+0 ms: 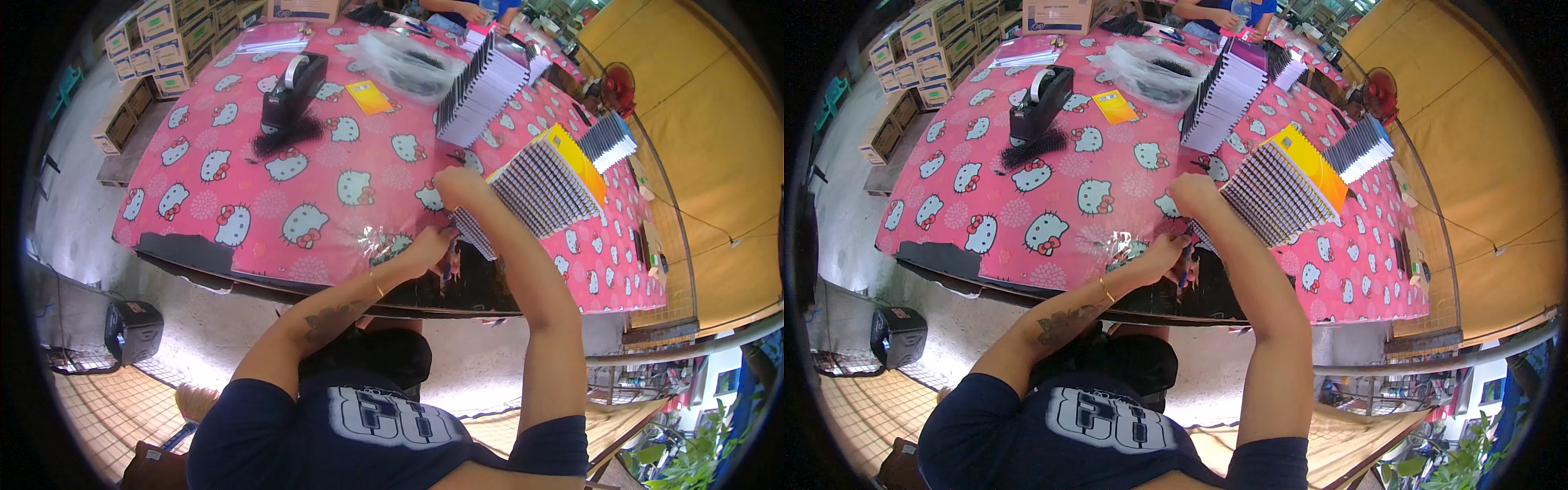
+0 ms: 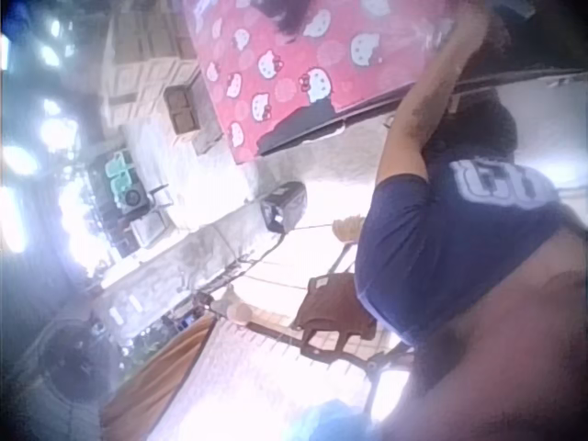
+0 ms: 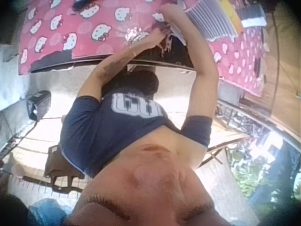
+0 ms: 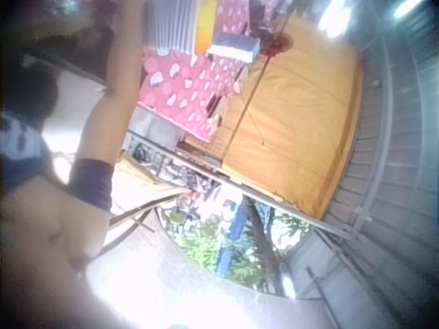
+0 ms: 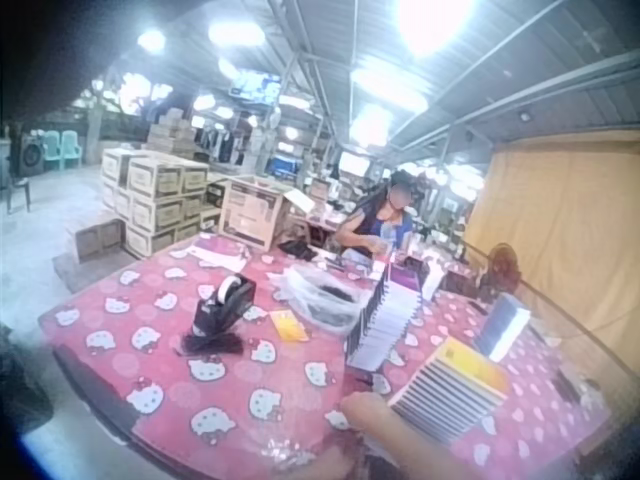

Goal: The person uses scissors to trim the excess ends of spiral binding from a stack of notebooks on a table and organizes the finished notebooks into stacks.

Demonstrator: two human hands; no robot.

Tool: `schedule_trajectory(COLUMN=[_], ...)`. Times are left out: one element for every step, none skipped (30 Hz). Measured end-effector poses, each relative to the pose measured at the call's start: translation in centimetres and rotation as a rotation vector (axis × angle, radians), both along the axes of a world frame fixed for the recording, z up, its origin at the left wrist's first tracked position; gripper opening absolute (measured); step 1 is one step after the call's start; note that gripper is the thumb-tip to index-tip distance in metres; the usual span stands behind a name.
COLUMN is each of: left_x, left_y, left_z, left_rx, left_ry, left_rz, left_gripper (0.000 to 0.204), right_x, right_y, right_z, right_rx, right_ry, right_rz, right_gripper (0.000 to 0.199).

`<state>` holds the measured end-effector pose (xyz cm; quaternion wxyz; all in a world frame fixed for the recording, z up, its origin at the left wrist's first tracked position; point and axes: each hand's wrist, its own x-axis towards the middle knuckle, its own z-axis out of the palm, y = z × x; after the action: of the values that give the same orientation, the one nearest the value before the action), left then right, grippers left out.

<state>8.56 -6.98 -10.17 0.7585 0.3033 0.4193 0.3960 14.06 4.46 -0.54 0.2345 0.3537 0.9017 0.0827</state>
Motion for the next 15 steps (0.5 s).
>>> schedule_trajectory(left_x=[0.0, 0.1, 0.2, 0.2, 0.2, 0.2, 0.2, 0.2, 0.3, 0.3, 0.2, 0.1, 0.0, 0.1, 0.2], left_y=[0.1, 0.2, 0.6, 0.9, 1.3, 1.5, 1.6, 1.6, 1.6, 1.4, 1.2, 0.9, 0.8, 0.8, 0.8], left_z=[0.1, 0.2, 0.1, -0.1, -0.2, -0.5, -0.7, -0.9, -0.9, -0.9, -0.9, -0.6, -0.2, 0.3, 0.3], left_rx=[-0.006, -0.012, -0.015, -0.015, -0.015, -0.018, 0.003, 0.024, 0.045, 0.03, 0.015, -0.002, -0.028, -0.054, -0.077], left_ry=[0.001, 0.002, 0.002, -0.001, -0.004, -0.006, 0.021, 0.048, 0.074, 0.06, 0.047, 0.034, 0.022, 0.01, -0.004], left_rz=[0.031, 0.062, 0.093, 0.084, 0.077, 0.069, 0.07, 0.072, 0.07, 0.048, 0.027, 0.007, 0.014, 0.019, 0.024], left_gripper=[0.034, 0.034, 0.033, 0.034, 0.034, 0.034, 0.033, 0.033, 0.033, 0.032, 0.032, 0.032, 0.031, 0.031, 0.03], right_x=[-0.1, -0.1, -0.1, -0.3, -0.4, -0.3, -0.3, -0.3, -0.1, 0.1, 0.3, 0.2, 0.2, 0.2, 0.3], right_y=[0.0, -0.2, -0.2, -0.2, -0.3, -0.2, -0.2, -0.2, -0.1, -0.1, 0.0, 0.0, -0.1, -0.1, 0.1], right_z=[0.3, 0.4, 0.4, 0.3, 0.3, 0.2, 0.2, 0.2, 0.0, -0.3, -0.5, -0.4, -0.3, -0.2, -0.5], right_rx=[-0.005, -0.01, -0.008, -0.007, -0.005, -0.008, -0.012, -0.015, 0.008, 0.031, 0.054, 0.047, 0.039, 0.032, 0.043], right_ry=[-0.015, -0.03, -0.016, -0.002, 0.013, 0.01, 0.007, 0.004, 0.0, -0.004, -0.008, -0.006, -0.004, -0.002, -0.004], right_rz=[0.019, 0.037, 0.019, 0.0, -0.017, 0.0, 0.018, 0.037, 0.04, 0.043, 0.047, 0.047, 0.048, 0.047, 0.04], right_gripper=[0.023, 0.023, 0.025, 0.027, 0.029, 0.028, 0.027, 0.027, 0.025, 0.024, 0.023, 0.023, 0.022, 0.022, 0.022])
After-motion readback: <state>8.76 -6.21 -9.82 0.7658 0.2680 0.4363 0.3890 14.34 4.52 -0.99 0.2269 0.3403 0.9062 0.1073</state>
